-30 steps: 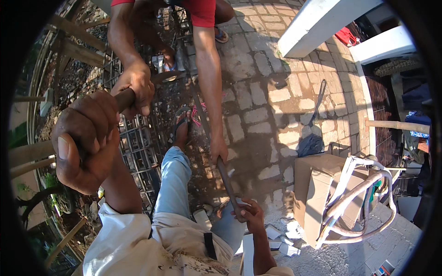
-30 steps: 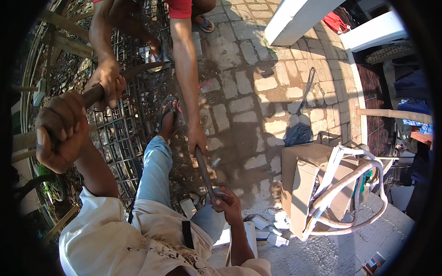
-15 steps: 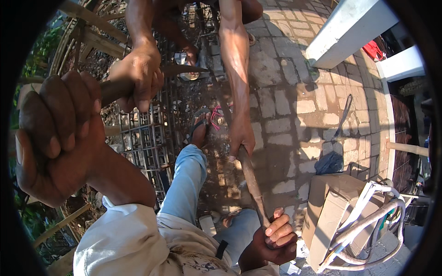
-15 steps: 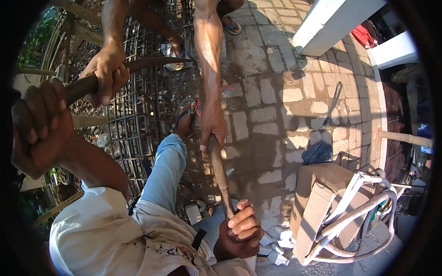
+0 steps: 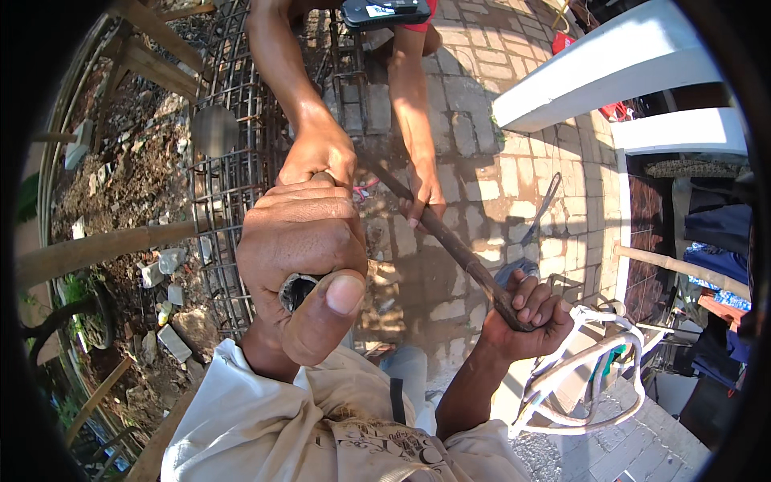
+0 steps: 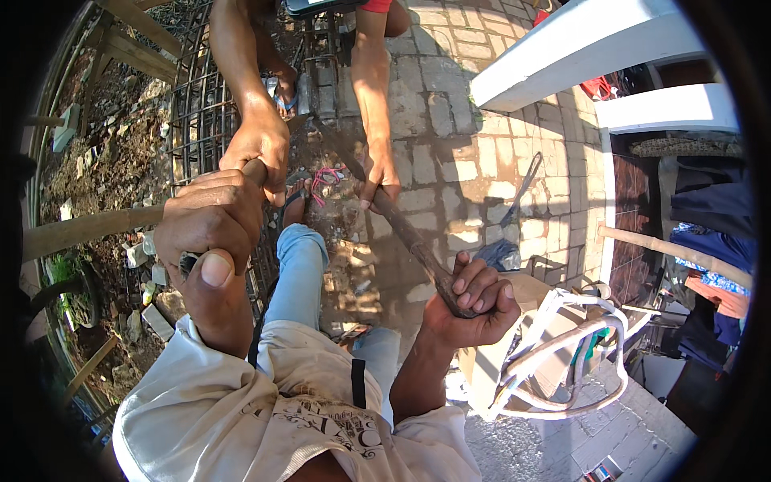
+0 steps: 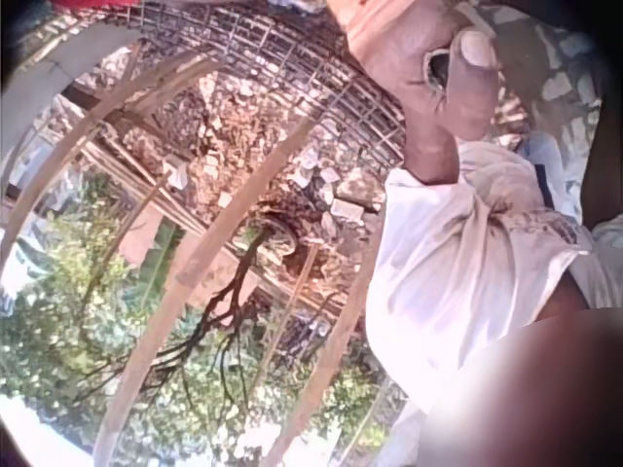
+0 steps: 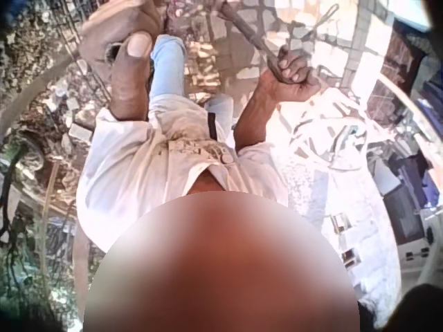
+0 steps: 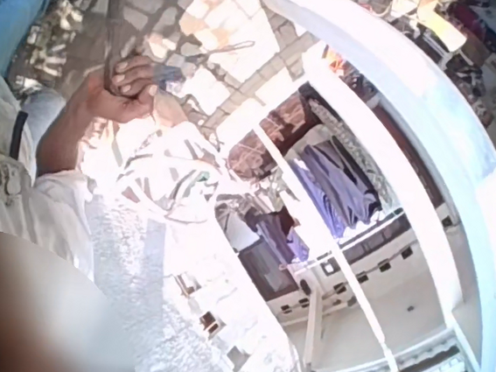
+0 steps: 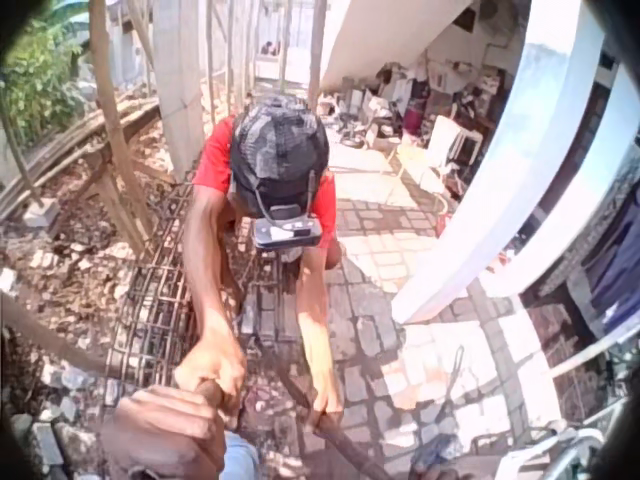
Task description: The person uses a metal bar to hammer and adjust a large cylindrical metal frame structure. They repeatedly strike and reposition the frame while another person assists nearby.
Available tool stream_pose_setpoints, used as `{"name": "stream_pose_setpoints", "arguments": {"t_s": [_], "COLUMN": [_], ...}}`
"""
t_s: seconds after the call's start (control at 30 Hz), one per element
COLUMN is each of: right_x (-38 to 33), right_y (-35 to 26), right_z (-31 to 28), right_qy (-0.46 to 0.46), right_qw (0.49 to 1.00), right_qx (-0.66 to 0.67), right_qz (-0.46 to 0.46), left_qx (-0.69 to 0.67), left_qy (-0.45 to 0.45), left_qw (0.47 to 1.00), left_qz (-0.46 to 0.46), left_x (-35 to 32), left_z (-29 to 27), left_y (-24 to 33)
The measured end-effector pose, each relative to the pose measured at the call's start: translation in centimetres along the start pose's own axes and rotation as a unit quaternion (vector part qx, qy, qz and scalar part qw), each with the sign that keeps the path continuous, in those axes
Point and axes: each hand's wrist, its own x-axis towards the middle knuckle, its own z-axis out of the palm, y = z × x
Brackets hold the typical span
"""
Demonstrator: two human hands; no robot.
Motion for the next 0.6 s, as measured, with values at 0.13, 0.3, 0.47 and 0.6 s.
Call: {"name": "stream_pose_setpoints", "arguments": {"t_s": [0.13,0.3,0.47,0.6], "right_x": [-1.3,3.4,7.3,11.5], "right_y": [-0.7,-1.1,-0.8,-1.0], "right_z": [-7.6,-15.0,-14.4,-9.3], "right_qy": [0.002,0.048,0.002,0.033], "right_qw": [0.999,0.994,0.995,0.984], "right_qx": [0.027,0.089,-0.054,-0.081], "right_qz": [0.030,0.038,-0.087,-0.155], "left_qx": [0.016,-0.008,0.026,-0.024], "left_qy": [-0.033,-0.017,-0.102,-0.115], "left_qw": [0.999,0.999,0.994,0.991], "left_qz": [0.001,0.042,-0.005,-0.068], "left_x": [-2.0,-4.0,-1.9,0.7], "left_z": [1.7,4.6,7.5,9.0], "left_y": [0.1,-0.1,-1.6,-2.5]}}
